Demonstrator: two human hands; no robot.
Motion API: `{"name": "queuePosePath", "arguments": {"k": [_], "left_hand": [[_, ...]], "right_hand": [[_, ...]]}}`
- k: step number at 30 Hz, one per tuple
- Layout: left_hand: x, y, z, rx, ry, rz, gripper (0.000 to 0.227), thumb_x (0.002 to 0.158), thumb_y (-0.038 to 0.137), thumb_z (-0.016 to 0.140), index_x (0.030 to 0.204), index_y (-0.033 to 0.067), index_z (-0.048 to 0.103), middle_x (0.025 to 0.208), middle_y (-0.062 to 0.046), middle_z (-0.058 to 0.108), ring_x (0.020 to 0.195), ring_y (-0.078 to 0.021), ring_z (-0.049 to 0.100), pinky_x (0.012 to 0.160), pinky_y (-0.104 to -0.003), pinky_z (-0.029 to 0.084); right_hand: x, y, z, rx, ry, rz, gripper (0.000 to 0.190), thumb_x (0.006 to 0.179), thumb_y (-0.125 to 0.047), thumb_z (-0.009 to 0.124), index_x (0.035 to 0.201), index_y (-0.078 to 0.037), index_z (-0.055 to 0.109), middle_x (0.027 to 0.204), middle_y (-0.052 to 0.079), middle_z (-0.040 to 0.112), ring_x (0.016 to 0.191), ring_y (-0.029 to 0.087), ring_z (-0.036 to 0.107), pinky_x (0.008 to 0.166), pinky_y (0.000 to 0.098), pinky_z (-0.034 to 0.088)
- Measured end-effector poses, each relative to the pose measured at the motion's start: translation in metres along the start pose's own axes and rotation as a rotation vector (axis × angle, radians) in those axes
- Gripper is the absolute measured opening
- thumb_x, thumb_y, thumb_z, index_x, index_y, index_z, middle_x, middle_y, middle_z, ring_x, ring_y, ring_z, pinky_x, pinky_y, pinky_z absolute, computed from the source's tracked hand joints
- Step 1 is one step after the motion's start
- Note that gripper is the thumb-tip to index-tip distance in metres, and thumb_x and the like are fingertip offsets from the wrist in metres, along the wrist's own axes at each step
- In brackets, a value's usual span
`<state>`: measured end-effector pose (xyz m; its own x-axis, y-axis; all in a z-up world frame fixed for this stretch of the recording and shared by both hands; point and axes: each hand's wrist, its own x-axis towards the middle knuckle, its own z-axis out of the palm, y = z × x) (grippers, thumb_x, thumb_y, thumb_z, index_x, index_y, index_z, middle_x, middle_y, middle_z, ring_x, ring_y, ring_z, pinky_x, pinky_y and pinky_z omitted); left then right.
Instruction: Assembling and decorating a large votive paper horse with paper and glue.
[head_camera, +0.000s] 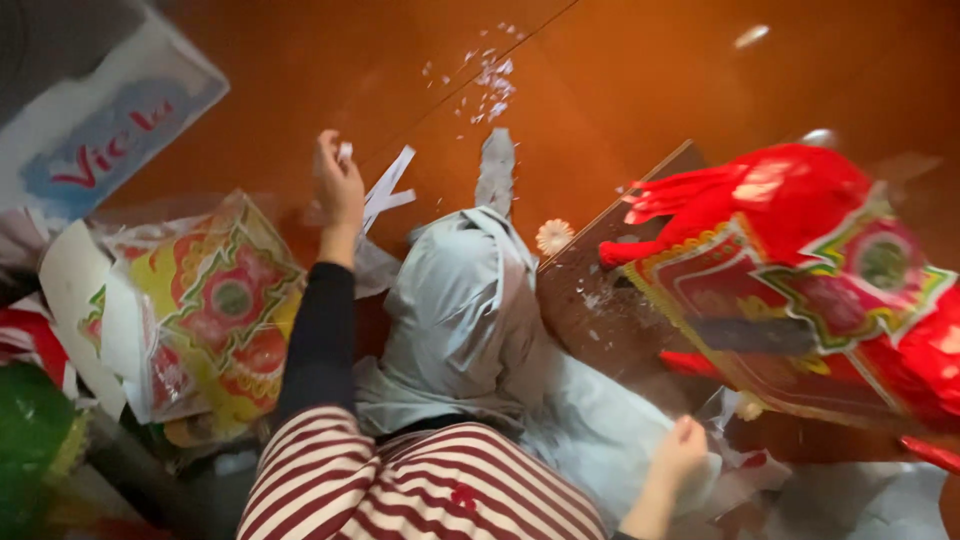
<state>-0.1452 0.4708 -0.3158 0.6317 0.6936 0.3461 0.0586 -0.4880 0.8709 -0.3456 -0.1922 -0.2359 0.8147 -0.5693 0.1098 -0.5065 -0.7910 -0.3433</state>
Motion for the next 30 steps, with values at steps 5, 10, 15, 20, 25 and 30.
{"name": "queuePosePath", "arguments": {"k": [5,10,15,20,25,30], "left_hand": [[-0.007,0.053,-0.020,0.171,-0.238,0.276,0.016,0.093,-0.004,0.062,0.106,-0.0018,0.072,0.101,-0.021,0.070,0.094,-0.0413,0.067,0.082,-0.047,0.054],[-0.048,0.197,0.035,-0.419,-0.543,0.175,0.024,0.097,0.000,0.056,0.106,0.0025,0.077,0.103,-0.013,0.070,0.095,-0.0287,0.066,0.082,-0.039,0.054],[-0.153,0.362,0.079,-0.539,-0.898,0.535,0.029,0.083,0.001,0.073,0.110,0.0093,0.075,0.096,-0.012,0.074,0.090,-0.0276,0.072,0.080,-0.036,0.057],[-0.224,0.456,0.083,-0.857,-1.269,0.420,0.023,0.100,0.008,0.068,0.123,0.0083,0.067,0.102,-0.008,0.073,0.089,-0.0177,0.075,0.077,-0.032,0.060],[-0.269,0.491,0.095,-0.919,-1.433,0.174,0.035,0.103,0.011,0.068,0.137,0.0064,0.062,0.103,-0.005,0.071,0.086,-0.0105,0.065,0.075,-0.029,0.057],[-0.311,0.471,0.112,-0.900,-1.544,0.155,0.042,0.104,0.006,0.070,0.145,0.0056,0.058,0.105,-0.003,0.070,0.093,-0.0092,0.061,0.080,-0.028,0.055]], "right_hand": [[0.016,-0.015,0.000,0.127,-0.071,-0.024,0.026,0.107,-0.027,0.062,0.120,-0.008,0.076,0.096,0.016,0.075,0.085,0.029,0.071,0.073,0.0418,0.055],[0.022,-0.101,-0.034,0.568,-0.121,-0.289,0.022,0.105,-0.016,0.063,0.122,-0.009,0.074,0.090,0.008,0.074,0.080,0.016,0.070,0.074,0.0290,0.055],[0.016,-0.199,-0.129,0.741,-0.011,-0.654,0.017,0.099,-0.006,0.071,0.116,-0.004,0.071,0.105,0.008,0.071,0.093,0.014,0.067,0.085,0.0270,0.054],[0.039,-0.161,-0.148,1.009,0.025,-0.400,0.012,0.100,0.000,0.073,0.110,-0.001,0.067,0.103,0.003,0.069,0.093,0.010,0.064,0.087,0.0251,0.055],[0.060,-0.121,-0.189,1.001,0.204,-0.396,0.009,0.100,0.000,0.074,0.106,-0.001,0.068,0.107,0.003,0.067,0.093,0.010,0.063,0.085,0.0244,0.053],[0.100,-0.091,-0.261,0.719,0.522,-0.463,0.013,0.098,0.001,0.079,0.106,-0.004,0.070,0.119,0.008,0.066,0.088,0.013,0.060,0.076,0.0234,0.047]]}}
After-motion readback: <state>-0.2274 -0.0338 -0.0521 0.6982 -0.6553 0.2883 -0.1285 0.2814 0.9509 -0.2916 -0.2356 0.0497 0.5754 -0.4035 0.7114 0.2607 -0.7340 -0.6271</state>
